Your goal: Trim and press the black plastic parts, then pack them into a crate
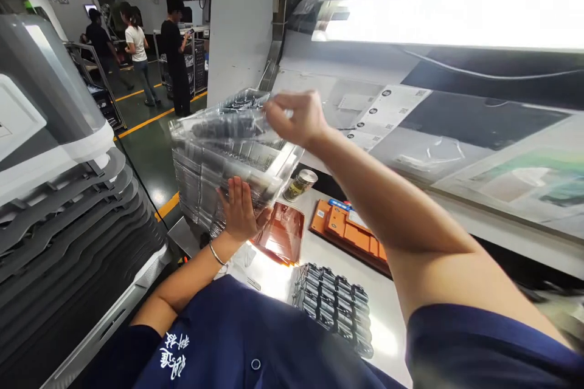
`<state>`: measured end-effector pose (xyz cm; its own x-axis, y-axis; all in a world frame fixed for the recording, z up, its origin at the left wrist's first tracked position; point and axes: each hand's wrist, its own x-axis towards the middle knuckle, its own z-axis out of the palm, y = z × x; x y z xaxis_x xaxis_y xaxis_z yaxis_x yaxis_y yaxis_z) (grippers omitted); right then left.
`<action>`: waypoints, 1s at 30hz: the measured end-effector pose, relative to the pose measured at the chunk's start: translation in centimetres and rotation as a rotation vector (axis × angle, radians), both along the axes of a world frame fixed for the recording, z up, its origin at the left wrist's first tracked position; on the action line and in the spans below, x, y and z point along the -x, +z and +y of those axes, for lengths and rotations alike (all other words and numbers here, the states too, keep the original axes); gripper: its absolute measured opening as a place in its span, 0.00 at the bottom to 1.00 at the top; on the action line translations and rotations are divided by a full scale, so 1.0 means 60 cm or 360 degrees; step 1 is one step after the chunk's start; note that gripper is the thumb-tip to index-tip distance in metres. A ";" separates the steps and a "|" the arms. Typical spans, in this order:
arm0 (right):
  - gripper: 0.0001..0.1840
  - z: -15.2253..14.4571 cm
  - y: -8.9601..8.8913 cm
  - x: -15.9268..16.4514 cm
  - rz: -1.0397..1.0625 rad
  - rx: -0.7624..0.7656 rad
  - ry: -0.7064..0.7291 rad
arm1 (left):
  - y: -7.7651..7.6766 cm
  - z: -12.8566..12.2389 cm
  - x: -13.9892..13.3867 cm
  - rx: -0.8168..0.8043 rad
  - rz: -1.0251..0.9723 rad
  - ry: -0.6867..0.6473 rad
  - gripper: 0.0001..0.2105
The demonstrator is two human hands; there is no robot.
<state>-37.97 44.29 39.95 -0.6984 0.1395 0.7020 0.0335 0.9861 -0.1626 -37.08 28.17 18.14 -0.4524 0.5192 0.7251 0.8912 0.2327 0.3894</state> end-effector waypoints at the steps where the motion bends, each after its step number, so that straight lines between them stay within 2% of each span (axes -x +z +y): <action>1: 0.16 0.004 0.015 0.005 0.0054 0.0025 -0.0042 | 0.000 -0.004 0.001 0.0031 -0.0019 -0.0027 0.45; 5: 0.15 0.003 0.057 -0.003 0.0236 0.0037 -0.0055 | 0.010 -0.019 0.000 0.0040 -0.0076 -0.0153 0.44; 8: 0.14 -0.027 0.051 -0.029 0.0380 -0.0103 0.0103 | 0.035 -0.038 -0.002 -0.0034 -0.0339 -0.0371 0.42; 10: 0.12 -0.064 0.030 -0.053 0.0418 -0.0286 0.0298 | 0.066 -0.062 0.000 -0.0188 -0.0784 -0.0580 0.40; 13: 0.06 -0.141 -0.010 -0.099 0.0256 -0.0506 0.0494 | 0.131 -0.107 0.011 -0.0570 -0.1648 -0.0770 0.36; 15: 0.05 -0.196 -0.025 -0.131 0.0071 -0.0539 0.0517 | 0.177 -0.135 0.024 -0.0696 -0.2050 -0.0739 0.35; 18: 0.17 -0.247 -0.017 -0.166 -0.0222 -0.0415 0.0698 | 0.225 -0.159 0.041 -0.0721 -0.2288 -0.0650 0.32; 20: 0.25 -0.238 0.002 -0.172 -0.0413 -0.0260 0.0969 | 0.239 -0.168 0.048 -0.0808 -0.2399 -0.0609 0.25; 22: 0.25 -0.185 0.022 -0.166 -0.0518 -0.0088 0.1084 | 0.245 -0.181 0.054 -0.0911 -0.2562 -0.0537 0.19; 23: 0.21 -0.145 0.029 -0.160 -0.0520 0.0000 0.0989 | 0.247 -0.190 0.057 -0.0932 -0.2649 -0.0507 0.17; 24: 0.20 -0.098 0.034 -0.152 -0.0433 0.0081 0.0738 | 0.249 -0.202 0.059 -0.0929 -0.2724 -0.0484 0.16; 26: 0.22 0.001 0.033 -0.134 -0.0201 0.0231 -0.0069 | 0.252 -0.228 0.063 -0.0883 -0.2834 -0.0447 0.16; 27: 0.27 0.046 0.029 -0.126 -0.0252 0.0331 -0.0386 | 0.254 -0.242 0.062 -0.0846 -0.2871 -0.0427 0.17; 28: 0.33 0.084 0.024 -0.122 -0.0384 0.0454 -0.0589 | 0.255 -0.255 0.060 -0.0807 -0.2893 -0.0394 0.17; 30: 0.39 0.137 0.012 -0.124 -0.0690 0.0703 -0.0635 | 0.256 -0.275 0.049 -0.0743 -0.2907 -0.0290 0.16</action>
